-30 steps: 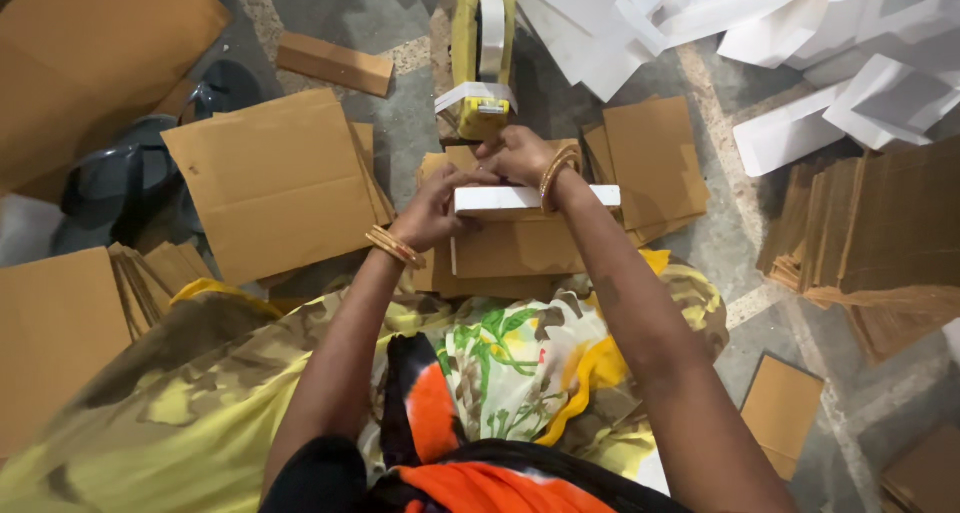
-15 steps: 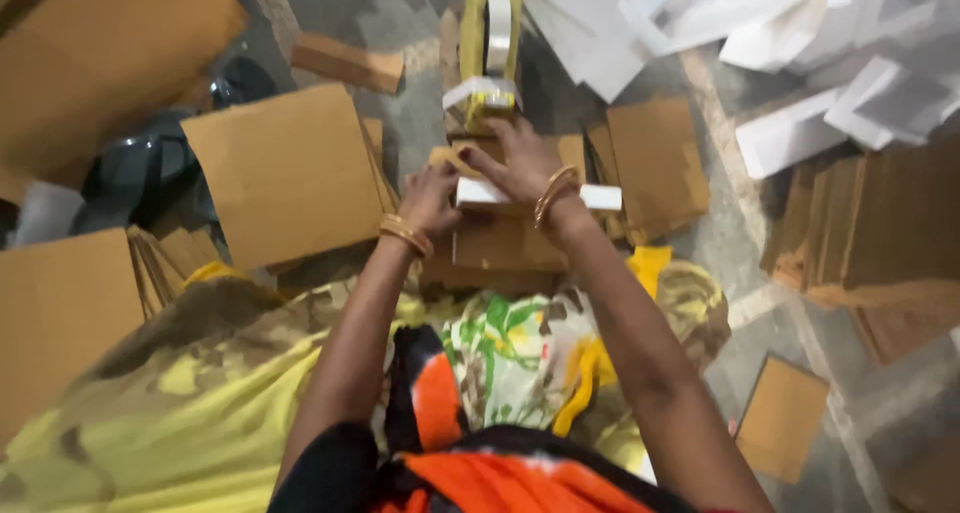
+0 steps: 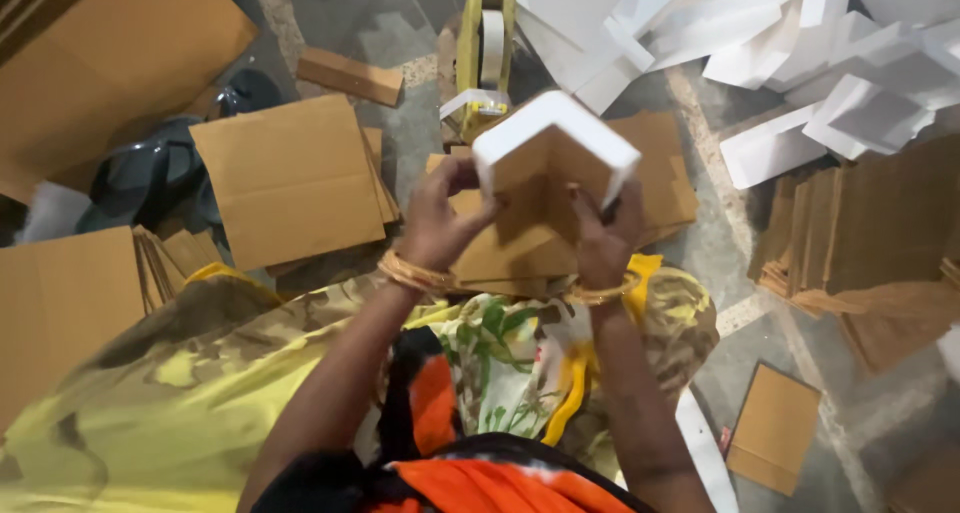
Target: The person sits on the floor and assembles small cardboard boxes by folding flaps and securing them with a handheld tape dispenser. They repeatedly pick up white foam inserts and place them inside the boxes before taping them shut.
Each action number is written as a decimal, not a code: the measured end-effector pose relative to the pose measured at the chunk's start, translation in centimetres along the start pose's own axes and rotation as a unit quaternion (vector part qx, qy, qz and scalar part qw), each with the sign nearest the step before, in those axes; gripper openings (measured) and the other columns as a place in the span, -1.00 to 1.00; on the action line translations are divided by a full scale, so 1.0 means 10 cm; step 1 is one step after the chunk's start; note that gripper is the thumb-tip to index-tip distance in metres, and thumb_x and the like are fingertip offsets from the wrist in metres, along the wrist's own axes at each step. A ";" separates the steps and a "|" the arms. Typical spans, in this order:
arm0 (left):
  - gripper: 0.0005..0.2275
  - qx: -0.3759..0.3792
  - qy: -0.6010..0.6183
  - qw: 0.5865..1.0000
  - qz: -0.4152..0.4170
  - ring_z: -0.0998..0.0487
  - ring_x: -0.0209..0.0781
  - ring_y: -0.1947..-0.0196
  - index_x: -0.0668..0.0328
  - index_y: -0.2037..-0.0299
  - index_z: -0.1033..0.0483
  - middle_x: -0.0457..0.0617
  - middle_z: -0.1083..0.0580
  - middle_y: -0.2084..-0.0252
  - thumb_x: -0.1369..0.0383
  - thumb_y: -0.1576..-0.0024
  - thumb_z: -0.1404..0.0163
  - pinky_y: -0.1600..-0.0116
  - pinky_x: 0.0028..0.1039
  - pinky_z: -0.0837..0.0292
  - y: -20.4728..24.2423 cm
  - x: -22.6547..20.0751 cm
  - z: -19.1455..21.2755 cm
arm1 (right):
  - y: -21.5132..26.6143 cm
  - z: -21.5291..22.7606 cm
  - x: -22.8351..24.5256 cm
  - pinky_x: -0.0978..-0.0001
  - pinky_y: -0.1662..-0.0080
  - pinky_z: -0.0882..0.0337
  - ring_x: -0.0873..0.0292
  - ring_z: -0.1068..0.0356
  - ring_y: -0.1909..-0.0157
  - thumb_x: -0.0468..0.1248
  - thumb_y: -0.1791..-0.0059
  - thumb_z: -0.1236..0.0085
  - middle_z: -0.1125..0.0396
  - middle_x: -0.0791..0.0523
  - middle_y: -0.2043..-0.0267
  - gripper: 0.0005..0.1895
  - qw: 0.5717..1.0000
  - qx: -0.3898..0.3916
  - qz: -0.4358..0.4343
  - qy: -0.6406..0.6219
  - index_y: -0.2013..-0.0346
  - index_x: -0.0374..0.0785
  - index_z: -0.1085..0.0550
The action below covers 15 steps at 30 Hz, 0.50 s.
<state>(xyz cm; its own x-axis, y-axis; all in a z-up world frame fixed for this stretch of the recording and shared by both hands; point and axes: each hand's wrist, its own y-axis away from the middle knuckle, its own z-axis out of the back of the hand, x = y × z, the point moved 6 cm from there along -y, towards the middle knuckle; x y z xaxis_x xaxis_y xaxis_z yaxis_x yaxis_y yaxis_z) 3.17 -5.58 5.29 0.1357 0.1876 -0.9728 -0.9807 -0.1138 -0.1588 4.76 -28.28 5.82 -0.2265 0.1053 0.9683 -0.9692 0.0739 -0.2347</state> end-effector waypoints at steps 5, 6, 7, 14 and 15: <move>-0.60 -0.015 -0.217 0.974 -0.069 -0.57 0.19 0.03 0.20 -0.18 -0.39 0.19 -0.51 0.00 0.38 -0.14 -0.15 -0.04 -0.11 -0.48 0.13 -0.25 0.04 | 0.55 -0.12 -0.96 0.30 0.06 -0.42 0.18 -0.37 0.00 -0.23 -0.08 -0.06 -0.40 0.12 -0.02 -0.60 0.952 -0.024 -0.239 -0.189 -0.18 -0.30 -0.34; -0.61 -0.002 -0.263 0.963 -0.056 -0.55 0.20 0.07 0.20 -0.16 -0.39 0.18 -0.51 0.02 0.36 -0.13 -0.14 -0.02 -0.09 -0.46 0.08 -0.19 0.06 | 0.65 -0.14 -1.11 0.31 0.02 -0.45 0.17 -0.39 -0.01 -0.25 -0.05 -0.07 -0.39 0.12 0.00 -0.60 0.944 0.055 -0.275 -0.174 -0.17 -0.31 -0.35; -0.62 0.011 -0.309 0.950 -0.042 -0.54 0.21 0.10 0.19 -0.14 -0.40 0.17 -0.50 0.05 0.35 -0.11 -0.13 0.00 -0.07 -0.44 0.02 -0.10 0.09 | 0.72 -0.15 -1.26 0.31 -0.02 -0.49 0.15 -0.41 -0.03 -0.28 -0.02 -0.09 -0.38 0.13 0.01 -0.59 0.928 0.134 -0.309 -0.158 -0.15 -0.32 -0.35; -0.66 0.021 -0.511 0.848 -0.137 -0.49 0.02 -0.08 0.12 -0.12 -0.41 0.05 -0.45 -0.03 0.40 -0.10 0.07 -0.22 -0.13 -0.26 -0.15 0.35 -0.08 | -0.29 0.20 -1.55 0.46 0.17 -0.37 0.30 -0.35 0.19 -0.34 -0.05 -0.03 -0.40 0.16 0.16 -0.64 0.968 0.172 -0.124 0.137 -0.14 -0.35 -0.47; -0.64 -0.018 -0.535 0.826 -0.177 -0.48 0.00 -0.10 0.10 -0.08 -0.40 0.02 -0.45 -0.03 0.37 -0.04 0.09 -0.23 -0.11 -0.25 -0.14 0.34 -0.10 | -0.49 0.09 -1.59 0.49 0.26 -0.30 0.34 -0.26 0.29 -0.30 -0.11 -0.06 -0.35 0.17 0.22 -0.68 0.972 0.164 -0.158 0.061 -0.15 -0.35 -0.48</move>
<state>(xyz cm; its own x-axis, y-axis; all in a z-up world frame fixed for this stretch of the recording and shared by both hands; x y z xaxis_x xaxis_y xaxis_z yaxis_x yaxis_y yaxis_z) 5.16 -5.75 2.00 0.1926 0.9680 -0.1609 -0.8990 0.1084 -0.4243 13.03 -31.19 -8.30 0.0808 0.2473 0.9656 -0.9717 -0.1961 0.1315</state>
